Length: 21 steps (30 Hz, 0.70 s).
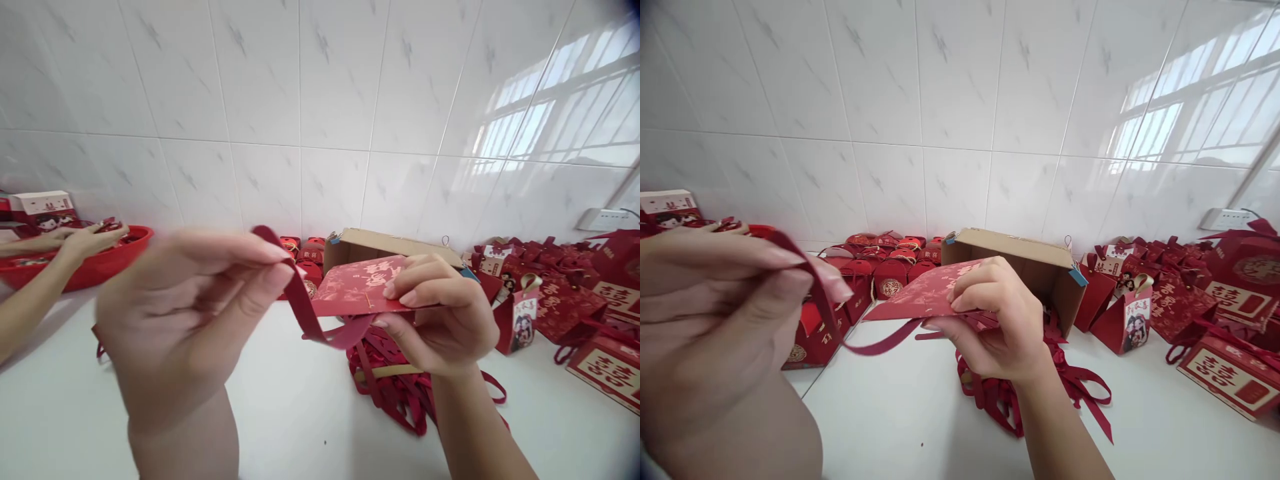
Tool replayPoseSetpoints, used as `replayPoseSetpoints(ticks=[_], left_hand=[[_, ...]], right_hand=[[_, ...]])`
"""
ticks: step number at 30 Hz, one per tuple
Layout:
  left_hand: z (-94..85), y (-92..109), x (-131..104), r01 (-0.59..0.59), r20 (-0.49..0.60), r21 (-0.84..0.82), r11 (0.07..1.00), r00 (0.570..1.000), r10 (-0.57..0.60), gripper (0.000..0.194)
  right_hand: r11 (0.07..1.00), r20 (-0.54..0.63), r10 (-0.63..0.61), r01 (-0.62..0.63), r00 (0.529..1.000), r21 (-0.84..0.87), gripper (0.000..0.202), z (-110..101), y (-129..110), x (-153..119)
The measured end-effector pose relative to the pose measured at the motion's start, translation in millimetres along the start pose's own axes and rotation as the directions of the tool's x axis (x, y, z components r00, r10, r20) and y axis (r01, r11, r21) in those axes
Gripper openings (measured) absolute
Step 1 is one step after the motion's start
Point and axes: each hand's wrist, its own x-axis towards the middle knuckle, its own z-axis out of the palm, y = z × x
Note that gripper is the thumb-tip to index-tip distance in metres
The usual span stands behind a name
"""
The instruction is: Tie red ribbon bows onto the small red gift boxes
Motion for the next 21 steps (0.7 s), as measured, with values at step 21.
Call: replayPoseSetpoints(ticks=[21], left_hand=[[22.7,4.7,1.2,0.070,0.355,0.022,0.997,0.932,-0.073,0.026]], right_hand=[[1.000,-0.002,0.011,-0.011,1.000,-0.020,0.027,-3.0,-0.6,0.9]])
